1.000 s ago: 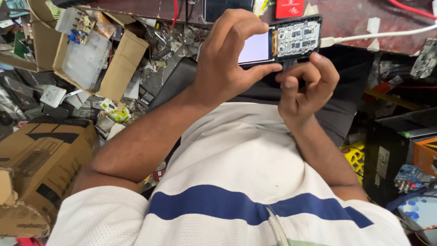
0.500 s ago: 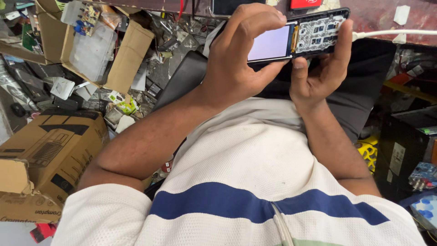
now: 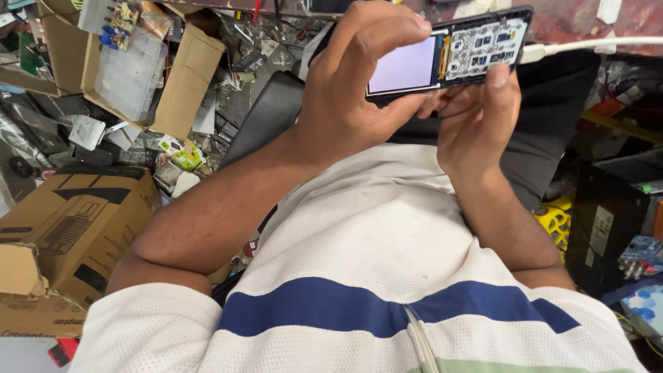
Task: The person repairs a feature phone at a cluttered workbench. They open the phone housing, separate the display and mainboard, plug a cable into the board to test the screen, use tweezers on the board, and pry at the battery pack with a green-handled pry tool while holding the board against the bench.
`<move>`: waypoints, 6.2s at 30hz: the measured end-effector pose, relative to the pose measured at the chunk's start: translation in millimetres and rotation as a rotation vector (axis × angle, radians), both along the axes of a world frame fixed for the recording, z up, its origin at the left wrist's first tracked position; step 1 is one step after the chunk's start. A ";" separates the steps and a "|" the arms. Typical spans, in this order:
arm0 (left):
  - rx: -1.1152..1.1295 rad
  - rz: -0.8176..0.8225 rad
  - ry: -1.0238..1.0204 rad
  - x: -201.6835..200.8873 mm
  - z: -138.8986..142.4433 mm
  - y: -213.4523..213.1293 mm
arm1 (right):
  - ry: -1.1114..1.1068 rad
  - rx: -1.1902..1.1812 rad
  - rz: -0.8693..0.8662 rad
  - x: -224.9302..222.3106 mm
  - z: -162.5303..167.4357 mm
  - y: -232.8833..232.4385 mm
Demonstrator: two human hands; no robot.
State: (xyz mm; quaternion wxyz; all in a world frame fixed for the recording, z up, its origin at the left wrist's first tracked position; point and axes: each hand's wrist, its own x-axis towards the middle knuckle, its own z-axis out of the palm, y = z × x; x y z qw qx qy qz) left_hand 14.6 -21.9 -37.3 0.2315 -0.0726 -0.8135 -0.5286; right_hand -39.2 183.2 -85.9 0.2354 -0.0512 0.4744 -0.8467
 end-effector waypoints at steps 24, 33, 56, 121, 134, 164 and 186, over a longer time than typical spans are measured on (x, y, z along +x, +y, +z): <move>-0.610 0.044 -0.052 1.9 12.4 -17.9 | 0.311 0.129 -0.248 -23.4 -13.1 11.9; -0.746 0.083 0.091 -4.7 10.8 -16.8 | 0.333 0.142 -0.230 -24.8 -25.7 9.5; -0.578 0.100 -0.020 -11.9 -1.0 -6.9 | 0.401 0.317 -0.126 -33.8 -13.6 -4.7; -0.700 0.025 0.252 -7.6 -3.9 -11.6 | 0.367 0.204 -0.086 -28.0 -40.4 18.0; -0.737 0.023 0.360 -12.5 -5.0 -7.6 | 0.178 0.106 -0.148 -24.2 -39.2 18.8; -0.716 0.020 0.275 -8.9 -15.4 -4.7 | 0.197 0.148 -0.129 -25.5 -45.9 29.0; -0.701 0.046 0.298 -4.6 -12.4 0.5 | 0.117 0.035 -0.202 -21.1 -47.8 30.3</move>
